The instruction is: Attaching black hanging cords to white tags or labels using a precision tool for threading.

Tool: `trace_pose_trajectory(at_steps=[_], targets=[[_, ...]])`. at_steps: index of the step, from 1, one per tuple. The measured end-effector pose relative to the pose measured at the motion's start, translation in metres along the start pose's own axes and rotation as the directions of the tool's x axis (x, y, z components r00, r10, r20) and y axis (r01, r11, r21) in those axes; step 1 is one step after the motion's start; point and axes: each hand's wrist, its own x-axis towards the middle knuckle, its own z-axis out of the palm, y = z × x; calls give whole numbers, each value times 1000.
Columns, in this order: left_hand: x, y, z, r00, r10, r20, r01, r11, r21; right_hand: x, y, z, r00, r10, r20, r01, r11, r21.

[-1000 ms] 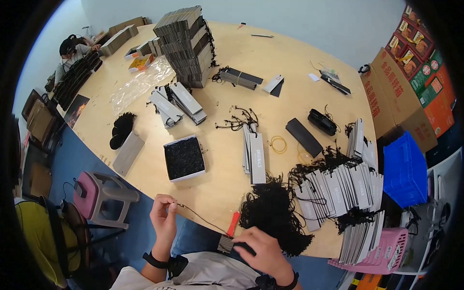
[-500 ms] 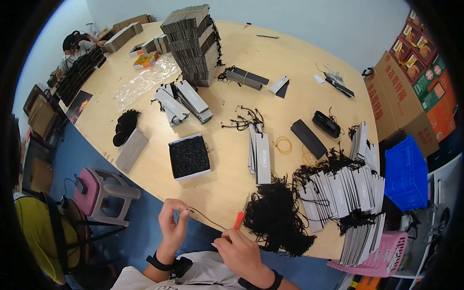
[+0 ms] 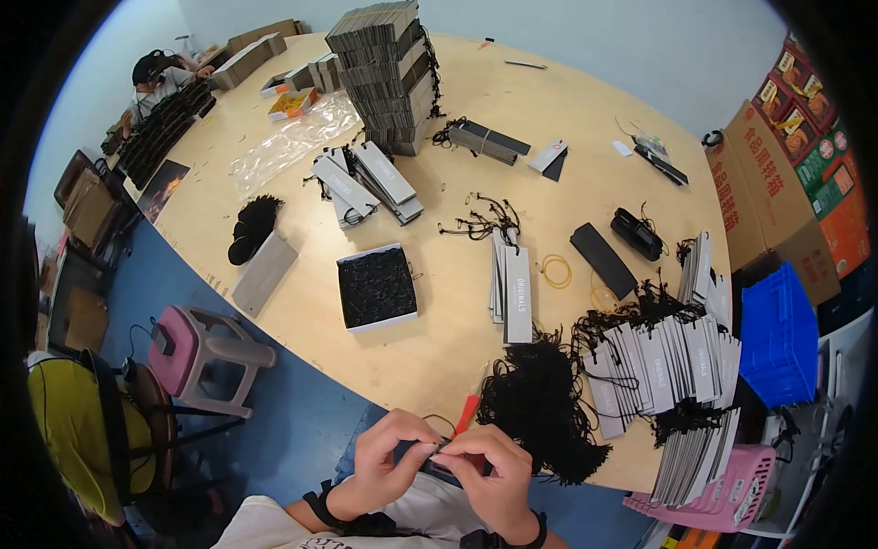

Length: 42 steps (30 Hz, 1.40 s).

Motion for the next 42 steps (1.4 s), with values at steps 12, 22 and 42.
trace_pose_trajectory(at_steps=[12, 22, 42], targets=[[-4, -10, 3, 993, -67, 93, 86, 973, -215, -4, 14, 4, 995, 79, -52, -61, 955, 289], [10, -2, -8, 939, -113, 324, 146, 986, -80, -3, 9, -15, 957, 259, 133, -288, 906, 309], [16, 4, -11, 804, -147, 577, 178, 984, 2, 19, -10, -57, 810, 226, 541, -121, 967, -222]])
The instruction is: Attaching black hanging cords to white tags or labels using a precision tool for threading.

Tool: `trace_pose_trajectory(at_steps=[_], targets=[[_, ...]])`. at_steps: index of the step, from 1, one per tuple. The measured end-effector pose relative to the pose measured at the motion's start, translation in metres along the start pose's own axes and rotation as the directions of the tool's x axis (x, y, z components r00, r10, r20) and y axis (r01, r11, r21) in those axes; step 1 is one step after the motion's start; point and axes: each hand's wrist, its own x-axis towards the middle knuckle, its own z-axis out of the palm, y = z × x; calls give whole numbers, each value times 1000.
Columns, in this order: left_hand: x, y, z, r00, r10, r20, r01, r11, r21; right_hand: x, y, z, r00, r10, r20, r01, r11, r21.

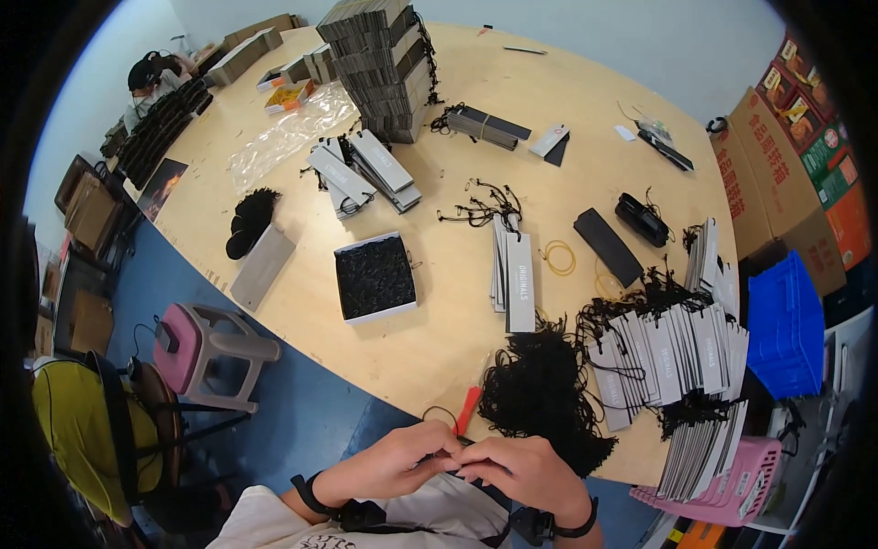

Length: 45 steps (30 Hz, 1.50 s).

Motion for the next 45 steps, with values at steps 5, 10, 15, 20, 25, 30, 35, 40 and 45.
trace_pose_trajectory(at_steps=[5, 10, 15, 20, 25, 30, 35, 40, 45], targets=[[0, 5, 1, 992, -118, 54, 120, 992, -35, -2, 11, 7, 996, 32, -84, -26, 997, 70], [-2, 8, 6, 971, -212, 111, 233, 943, -239, -6, 20, 18, 959, -86, -271, 118, 988, 102], [-2, 5, 7, 987, -133, -89, 109, 967, -230, -7, 24, 29, 899, -73, -432, 175, 964, 201], [-2, 6, 8, 969, -117, -219, 99, 991, -93, -7, 24, 28, 885, 30, -465, 156, 921, 356], [-7, 2, 1, 975, -102, -197, 112, 993, 45, -7, 28, 28, 866, 96, -491, 126, 908, 400], [-6, -2, -3, 906, -420, -59, 303, 739, -602, -7, 32, 41, 841, 39, -540, 68, 982, 177], [2, -14, 6, 851, -524, -16, 311, 529, -790, 0, 33, 51, 777, -393, -492, 192, 892, -410], [4, -17, 14, 954, -80, -288, 67, 996, -55, 1, 27, 41, 791, -391, -471, 185, 886, -425], [4, -19, 9, 977, -63, -206, 55, 998, -44, -1, 20, 26, 915, -54, -399, 44, 998, -32]])
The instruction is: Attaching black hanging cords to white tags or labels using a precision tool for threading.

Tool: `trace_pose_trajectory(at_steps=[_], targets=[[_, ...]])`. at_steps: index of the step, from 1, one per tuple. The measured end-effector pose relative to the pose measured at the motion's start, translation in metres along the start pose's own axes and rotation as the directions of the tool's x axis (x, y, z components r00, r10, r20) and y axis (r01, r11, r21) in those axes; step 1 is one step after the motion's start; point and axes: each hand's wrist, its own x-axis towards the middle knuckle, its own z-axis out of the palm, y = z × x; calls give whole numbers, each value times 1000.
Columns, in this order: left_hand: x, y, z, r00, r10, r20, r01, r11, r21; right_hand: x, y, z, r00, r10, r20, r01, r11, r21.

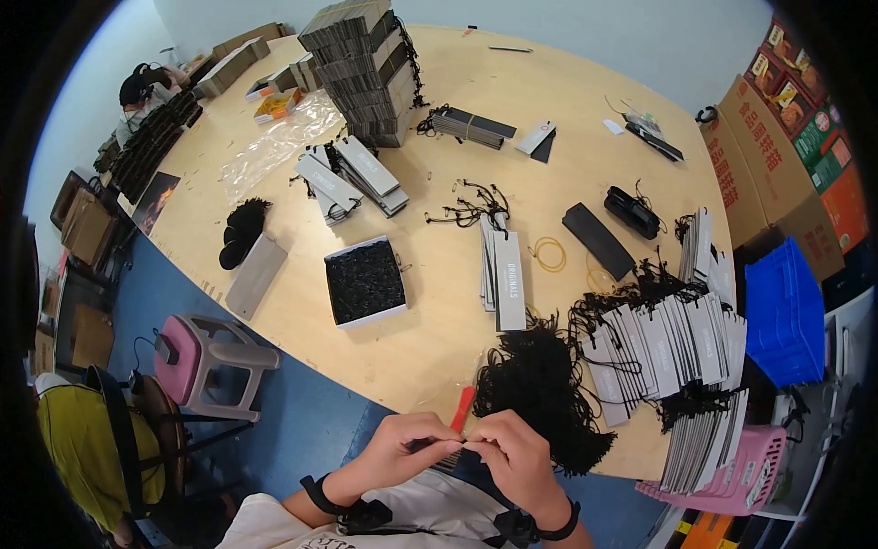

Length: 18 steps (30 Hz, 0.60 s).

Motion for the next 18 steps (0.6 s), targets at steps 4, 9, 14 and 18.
trace_pose_trajectory(at_steps=[4, 9, 14, 18], targets=[[-1, -9, -2, 985, -105, 137, 139, 951, -274, 3, 6, 0, 982, 159, 97, -181, 938, 295], [-1, -11, -4, 984, -41, 174, 105, 921, -375, -2, 7, 9, 991, 123, 54, -134, 910, 392], [-1, -10, -5, 988, -92, 128, 136, 907, -398, -1, 6, 12, 988, 145, 57, -156, 900, 408], [-4, -6, -3, 985, -145, 92, 169, 911, -377, -2, 6, 14, 987, 154, 52, -160, 866, 473]])
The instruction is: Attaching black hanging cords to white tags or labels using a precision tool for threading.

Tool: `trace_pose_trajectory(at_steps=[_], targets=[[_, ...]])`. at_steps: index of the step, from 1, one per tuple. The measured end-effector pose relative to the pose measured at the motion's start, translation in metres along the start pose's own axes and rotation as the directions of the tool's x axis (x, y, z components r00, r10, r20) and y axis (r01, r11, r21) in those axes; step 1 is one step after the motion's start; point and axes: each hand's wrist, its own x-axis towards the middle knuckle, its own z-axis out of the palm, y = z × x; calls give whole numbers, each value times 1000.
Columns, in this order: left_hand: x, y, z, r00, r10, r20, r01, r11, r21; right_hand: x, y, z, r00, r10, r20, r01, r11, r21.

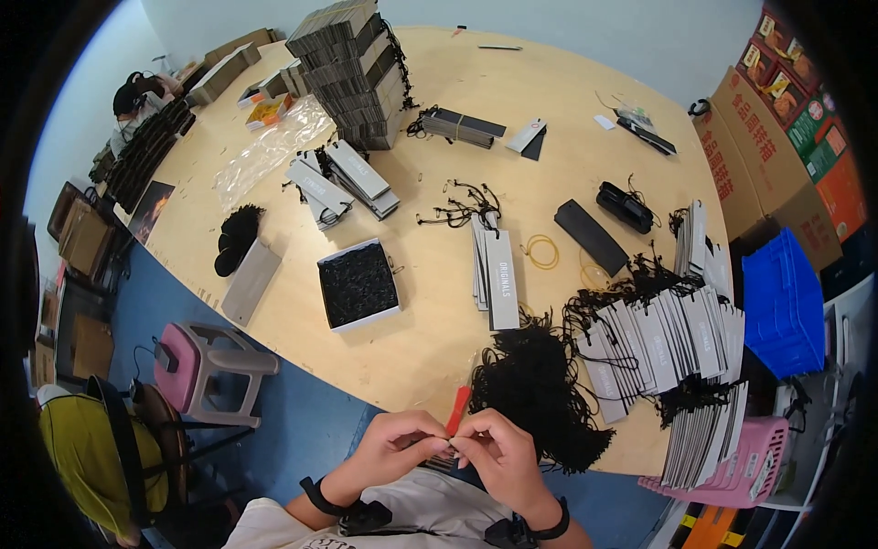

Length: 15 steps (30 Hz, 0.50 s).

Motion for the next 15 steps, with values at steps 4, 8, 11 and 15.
trace_pose_trajectory(at_steps=[4, 8, 11, 15], targets=[[2, 1, -1, 996, -50, 79, 56, 995, -87, 1, -2, -2, 1000, -14, -6, 14, 998, -60], [1, -3, -5, 976, -54, 212, 107, 963, -249, 0, -9, -3, 996, 12, 87, -2, 993, -118], [2, 1, -7, 967, -73, 245, 138, 957, -256, 0, -9, -3, 992, -9, 127, 24, 992, -120], [2, 5, -5, 968, -72, 239, 132, 961, -244, 0, -9, -3, 989, -39, 141, 53, 994, -91]])
